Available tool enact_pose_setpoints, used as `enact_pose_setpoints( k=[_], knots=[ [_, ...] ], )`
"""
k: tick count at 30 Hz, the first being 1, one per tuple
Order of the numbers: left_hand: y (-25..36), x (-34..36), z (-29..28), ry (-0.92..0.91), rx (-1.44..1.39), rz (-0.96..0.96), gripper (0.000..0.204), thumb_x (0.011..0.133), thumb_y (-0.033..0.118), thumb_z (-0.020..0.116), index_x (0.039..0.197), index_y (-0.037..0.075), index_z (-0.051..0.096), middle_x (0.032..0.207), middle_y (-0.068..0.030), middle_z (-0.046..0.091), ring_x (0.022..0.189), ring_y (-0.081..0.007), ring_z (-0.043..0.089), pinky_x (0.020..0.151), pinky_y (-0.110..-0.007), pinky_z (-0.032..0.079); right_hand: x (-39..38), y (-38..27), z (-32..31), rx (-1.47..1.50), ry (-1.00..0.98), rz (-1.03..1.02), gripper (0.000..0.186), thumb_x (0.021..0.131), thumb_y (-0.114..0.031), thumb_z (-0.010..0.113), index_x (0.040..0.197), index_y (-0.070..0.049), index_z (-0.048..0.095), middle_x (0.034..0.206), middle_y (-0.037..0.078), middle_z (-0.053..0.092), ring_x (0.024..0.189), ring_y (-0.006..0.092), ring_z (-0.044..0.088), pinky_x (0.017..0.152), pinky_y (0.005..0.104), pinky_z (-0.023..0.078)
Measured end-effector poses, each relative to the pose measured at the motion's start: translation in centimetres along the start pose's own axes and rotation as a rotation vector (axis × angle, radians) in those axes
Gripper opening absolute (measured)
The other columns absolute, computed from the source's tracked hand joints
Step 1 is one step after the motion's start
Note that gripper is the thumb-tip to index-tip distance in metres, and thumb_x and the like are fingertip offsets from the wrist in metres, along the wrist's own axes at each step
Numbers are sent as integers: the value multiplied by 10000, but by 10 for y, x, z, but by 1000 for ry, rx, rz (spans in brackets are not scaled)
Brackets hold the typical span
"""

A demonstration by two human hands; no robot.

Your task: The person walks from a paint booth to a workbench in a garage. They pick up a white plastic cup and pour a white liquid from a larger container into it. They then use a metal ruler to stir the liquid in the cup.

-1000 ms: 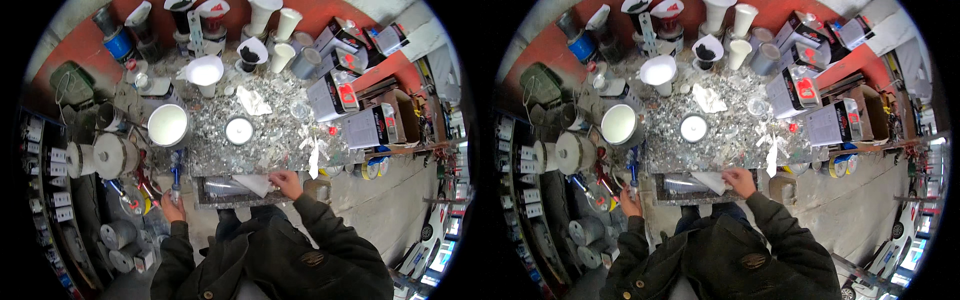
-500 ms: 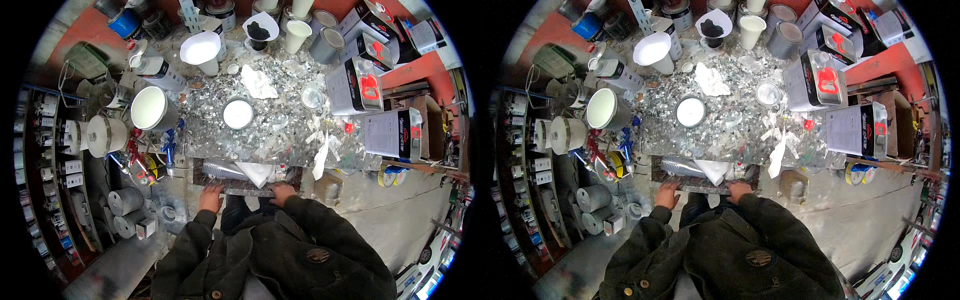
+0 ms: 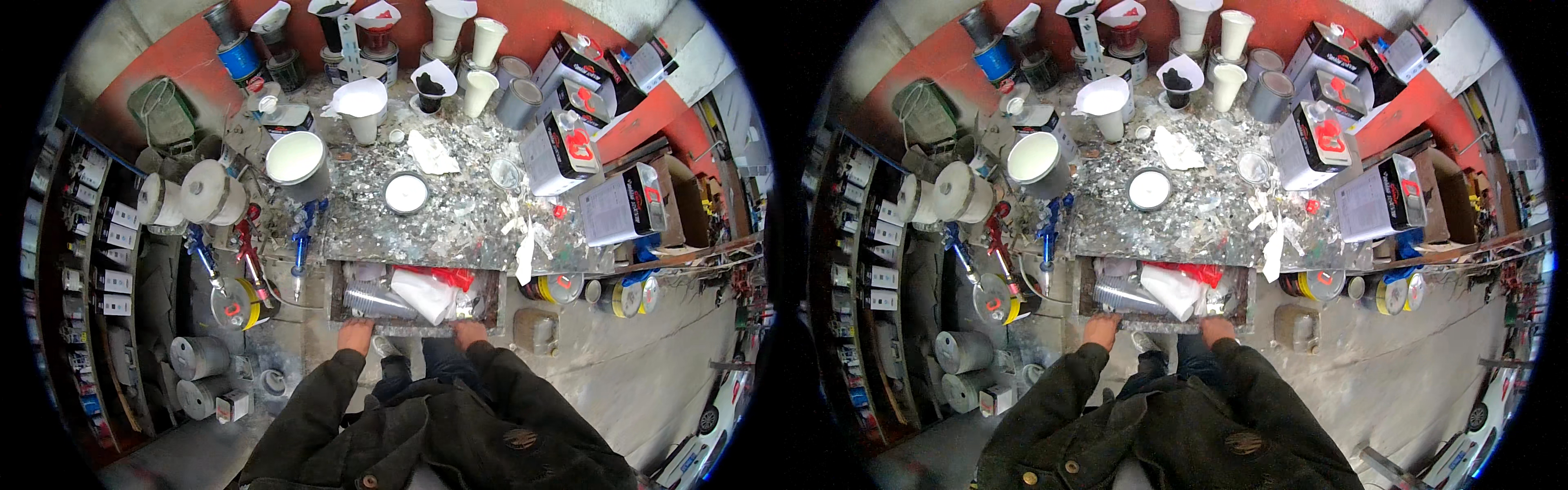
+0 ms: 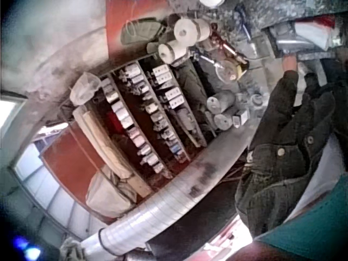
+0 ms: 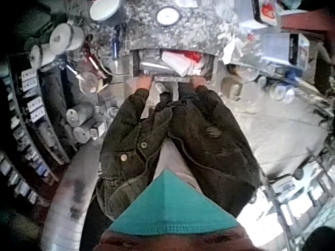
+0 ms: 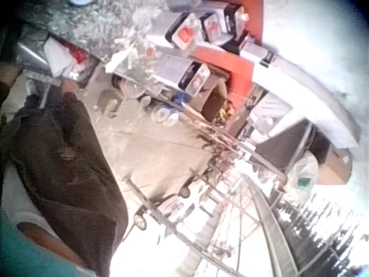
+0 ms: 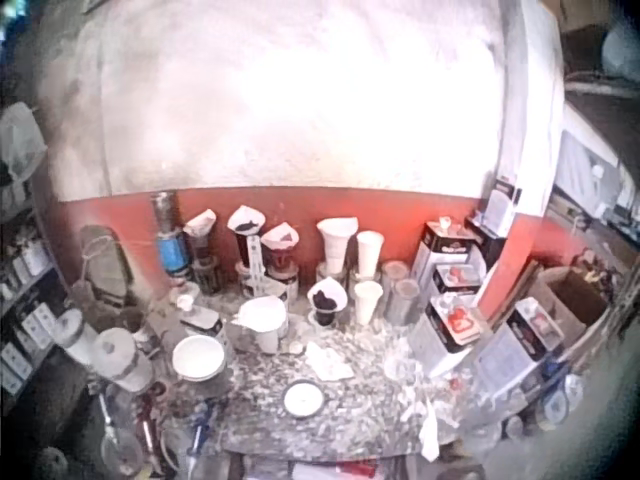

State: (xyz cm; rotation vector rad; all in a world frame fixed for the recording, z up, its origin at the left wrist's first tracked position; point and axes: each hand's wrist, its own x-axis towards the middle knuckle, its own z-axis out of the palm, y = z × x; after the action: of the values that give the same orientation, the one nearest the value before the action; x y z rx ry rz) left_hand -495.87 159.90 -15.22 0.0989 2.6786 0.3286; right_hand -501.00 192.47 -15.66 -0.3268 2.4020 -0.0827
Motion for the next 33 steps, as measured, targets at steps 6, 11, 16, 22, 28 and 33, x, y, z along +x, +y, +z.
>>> enact_pose_setpoints(
  k=[6, 11, 16, 22, 28, 33],
  knots=[
    [-8, -25, 24, 124, -86, 25, 359, 856, 79, 601, 1200, 152, 674, 1081, -91, 699, 1070, -315, 623, 995, -444, 460, -16, -12, -124, 466, 179, -305, 320, 865, -333, 755, 1115, -135, 754, 918, 151, 735, 796, 272, 716, 736, 379, 565],
    [-7, -34, 21, 157, -103, 41, 356, 879, 141, 580, 1228, 154, 651, 1271, -44, 650, 1246, -256, 545, 1072, -450, 391, 64, -43, -314, 615, 733, -506, 173, 908, -191, 706, 987, -47, 762, 864, 154, 721, 779, 281, 701, 687, 373, 545],
    [0, -73, -5, 349, -282, -154, 464, 837, 148, 689, 1289, 130, 582, 1334, -119, 561, 1241, -373, 476, 1018, -531, 400, 164, -90, -404, 628, 865, -680, 191, 880, -109, 716, 1066, -67, 735, 958, 141, 713, 799, 280, 701, 715, 362, 555],
    [5, -134, -4, 290, -486, -542, 557, 782, 114, 682, 1316, 82, 527, 1316, -208, 526, 1216, -437, 461, 1040, -540, 383, 245, -115, -424, 528, 839, -835, 262, 864, -47, 730, 1121, -94, 720, 1007, 105, 710, 847, 216, 695, 718, 308, 550],
    [-4, -127, -10, 158, -553, -585, 571, 805, 114, 687, 1339, 61, 493, 1322, -213, 519, 1213, -446, 467, 1013, -548, 406, 257, -120, -431, 465, 865, -936, 198, 831, -85, 754, 1024, -76, 711, 1000, 123, 707, 891, 305, 689, 760, 381, 552],
    [-25, -104, -13, 139, -579, -526, 586, 799, 142, 716, 1335, 66, 494, 1328, -212, 523, 1194, -444, 486, 996, -539, 421, 254, -127, -432, 428, 891, -928, 168, 828, -63, 754, 988, -53, 706, 988, 123, 706, 890, 304, 689, 765, 377, 550]
  ],
)
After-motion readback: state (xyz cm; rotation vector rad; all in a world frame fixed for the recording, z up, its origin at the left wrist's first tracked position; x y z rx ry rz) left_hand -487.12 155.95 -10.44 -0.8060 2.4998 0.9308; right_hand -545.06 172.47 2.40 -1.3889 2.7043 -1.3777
